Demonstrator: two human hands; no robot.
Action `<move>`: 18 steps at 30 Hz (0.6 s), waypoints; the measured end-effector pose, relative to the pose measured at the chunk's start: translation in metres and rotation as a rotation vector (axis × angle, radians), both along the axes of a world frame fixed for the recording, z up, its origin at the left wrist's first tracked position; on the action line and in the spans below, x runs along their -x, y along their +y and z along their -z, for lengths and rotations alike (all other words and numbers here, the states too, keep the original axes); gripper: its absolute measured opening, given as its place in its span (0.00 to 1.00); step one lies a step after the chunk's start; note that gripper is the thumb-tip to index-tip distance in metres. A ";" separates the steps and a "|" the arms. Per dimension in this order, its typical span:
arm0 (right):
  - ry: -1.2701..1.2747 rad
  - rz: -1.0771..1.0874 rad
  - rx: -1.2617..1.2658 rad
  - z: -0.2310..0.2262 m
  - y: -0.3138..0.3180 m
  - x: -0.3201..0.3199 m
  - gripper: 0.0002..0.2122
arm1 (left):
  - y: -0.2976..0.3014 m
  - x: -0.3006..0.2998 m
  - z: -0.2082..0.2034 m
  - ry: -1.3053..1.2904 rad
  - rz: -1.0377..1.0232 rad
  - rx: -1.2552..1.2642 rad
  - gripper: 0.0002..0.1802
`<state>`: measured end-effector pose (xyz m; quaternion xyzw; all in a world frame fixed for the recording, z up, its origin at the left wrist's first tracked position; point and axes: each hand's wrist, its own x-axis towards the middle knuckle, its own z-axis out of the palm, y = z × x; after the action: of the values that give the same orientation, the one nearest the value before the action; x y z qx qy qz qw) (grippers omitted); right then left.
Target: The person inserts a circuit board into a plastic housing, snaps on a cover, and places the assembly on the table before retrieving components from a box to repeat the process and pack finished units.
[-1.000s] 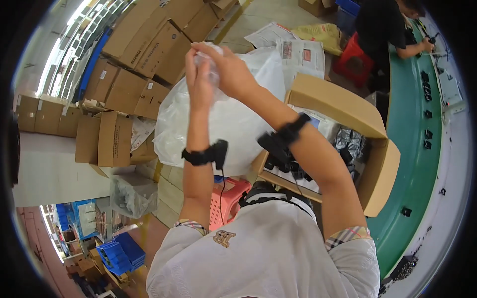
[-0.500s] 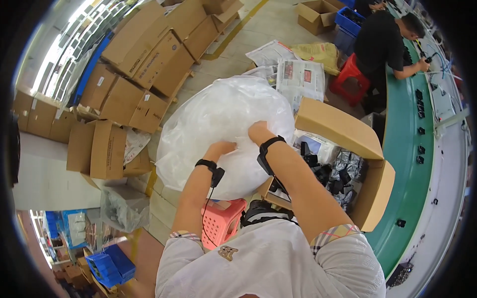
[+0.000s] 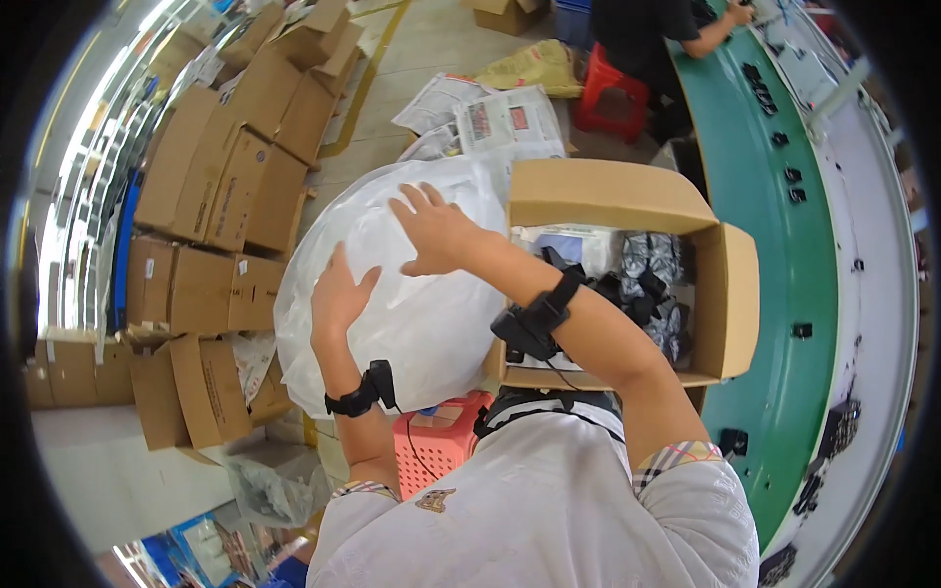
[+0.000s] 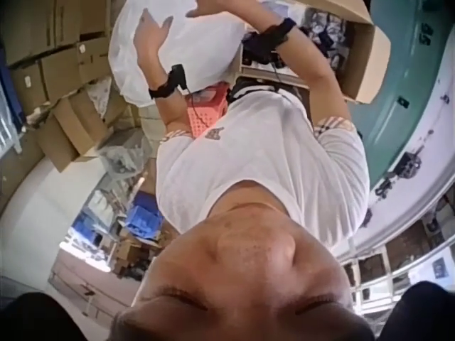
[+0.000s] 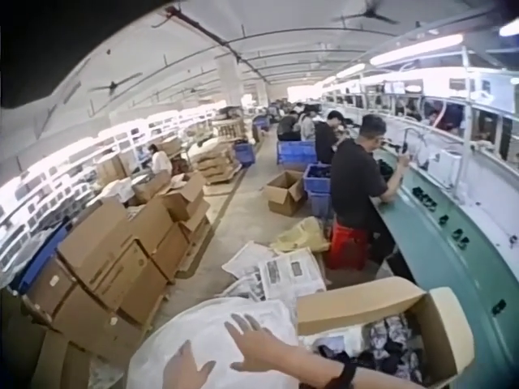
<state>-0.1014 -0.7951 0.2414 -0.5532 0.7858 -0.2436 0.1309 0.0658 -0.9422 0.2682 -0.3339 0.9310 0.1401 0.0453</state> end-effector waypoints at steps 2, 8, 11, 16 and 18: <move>-0.003 0.018 0.272 -0.007 0.035 -0.006 0.44 | 0.008 -0.001 0.014 0.082 -0.026 0.099 0.45; -0.291 0.447 0.444 0.001 0.232 0.008 0.21 | 0.017 -0.012 0.042 0.221 -0.042 0.026 0.46; -0.396 0.755 0.328 0.066 0.351 0.025 0.16 | 0.010 -0.005 0.056 0.310 0.290 0.010 0.36; -0.304 0.957 -0.188 0.125 0.507 0.020 0.13 | 0.038 0.004 0.035 0.435 0.113 0.327 0.21; -0.186 0.909 -0.534 0.158 0.545 0.012 0.14 | 0.120 0.024 0.004 0.620 -0.020 0.249 0.19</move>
<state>-0.1136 -0.2499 0.0839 -0.0807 0.9659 -0.1153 0.2174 0.0416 -0.8220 0.2639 -0.2875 0.9071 0.1207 -0.2829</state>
